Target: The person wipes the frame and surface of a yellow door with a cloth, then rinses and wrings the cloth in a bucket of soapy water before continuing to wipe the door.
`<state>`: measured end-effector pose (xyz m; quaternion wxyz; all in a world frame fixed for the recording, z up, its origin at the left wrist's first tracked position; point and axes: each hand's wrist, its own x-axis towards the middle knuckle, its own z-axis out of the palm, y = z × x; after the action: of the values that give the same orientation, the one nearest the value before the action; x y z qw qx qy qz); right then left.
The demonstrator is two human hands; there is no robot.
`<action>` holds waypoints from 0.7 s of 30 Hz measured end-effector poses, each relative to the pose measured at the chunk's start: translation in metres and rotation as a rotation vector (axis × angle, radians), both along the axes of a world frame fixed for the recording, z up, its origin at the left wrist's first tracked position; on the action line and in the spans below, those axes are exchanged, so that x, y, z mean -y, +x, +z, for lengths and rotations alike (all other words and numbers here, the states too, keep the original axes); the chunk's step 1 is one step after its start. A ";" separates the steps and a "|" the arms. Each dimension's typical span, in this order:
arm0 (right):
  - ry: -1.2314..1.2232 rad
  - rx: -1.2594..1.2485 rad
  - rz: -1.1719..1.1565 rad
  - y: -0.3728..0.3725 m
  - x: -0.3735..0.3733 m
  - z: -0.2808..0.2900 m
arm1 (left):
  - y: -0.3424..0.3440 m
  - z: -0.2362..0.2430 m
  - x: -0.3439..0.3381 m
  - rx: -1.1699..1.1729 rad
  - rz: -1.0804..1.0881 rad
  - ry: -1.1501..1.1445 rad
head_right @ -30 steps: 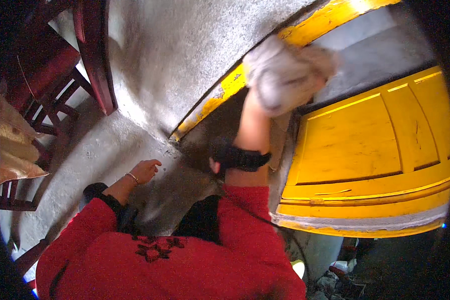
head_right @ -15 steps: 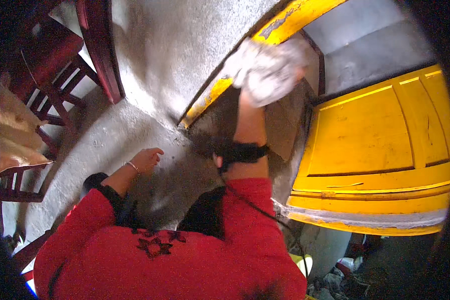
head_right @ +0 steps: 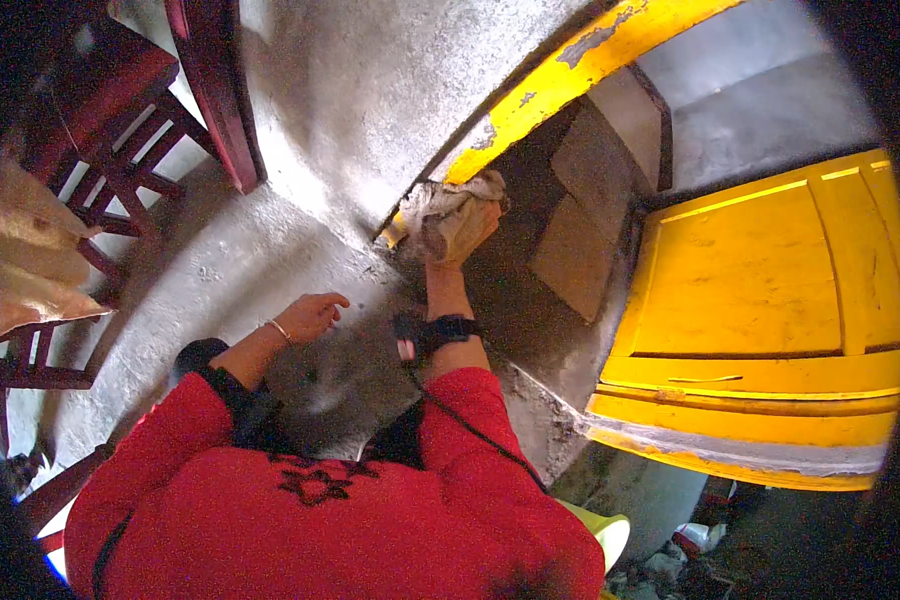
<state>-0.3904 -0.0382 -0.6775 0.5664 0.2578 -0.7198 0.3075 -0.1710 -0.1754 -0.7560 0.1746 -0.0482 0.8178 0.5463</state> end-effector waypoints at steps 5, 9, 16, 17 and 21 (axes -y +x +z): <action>0.145 -0.165 -0.175 -0.030 -0.023 0.055 | 0.000 -0.001 -0.007 -0.038 -0.023 -0.065; -0.008 0.087 0.155 -0.005 0.006 0.079 | 0.002 -0.006 0.000 -0.023 0.000 -0.125; -0.088 0.561 0.316 -0.005 -0.025 -0.047 | -0.004 0.019 -0.010 -0.077 0.008 -0.029; -0.086 0.569 0.333 -0.003 -0.022 -0.050 | -0.002 0.018 -0.007 -0.063 0.017 -0.031; -0.061 0.557 0.422 0.025 -0.013 -0.042 | 0.008 0.019 0.002 -0.083 0.011 -0.105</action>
<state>-0.3653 -0.0257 -0.7193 0.2798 0.2902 -0.7678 0.4979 -0.1632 -0.1769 -0.7367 0.1349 -0.0390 0.8516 0.5050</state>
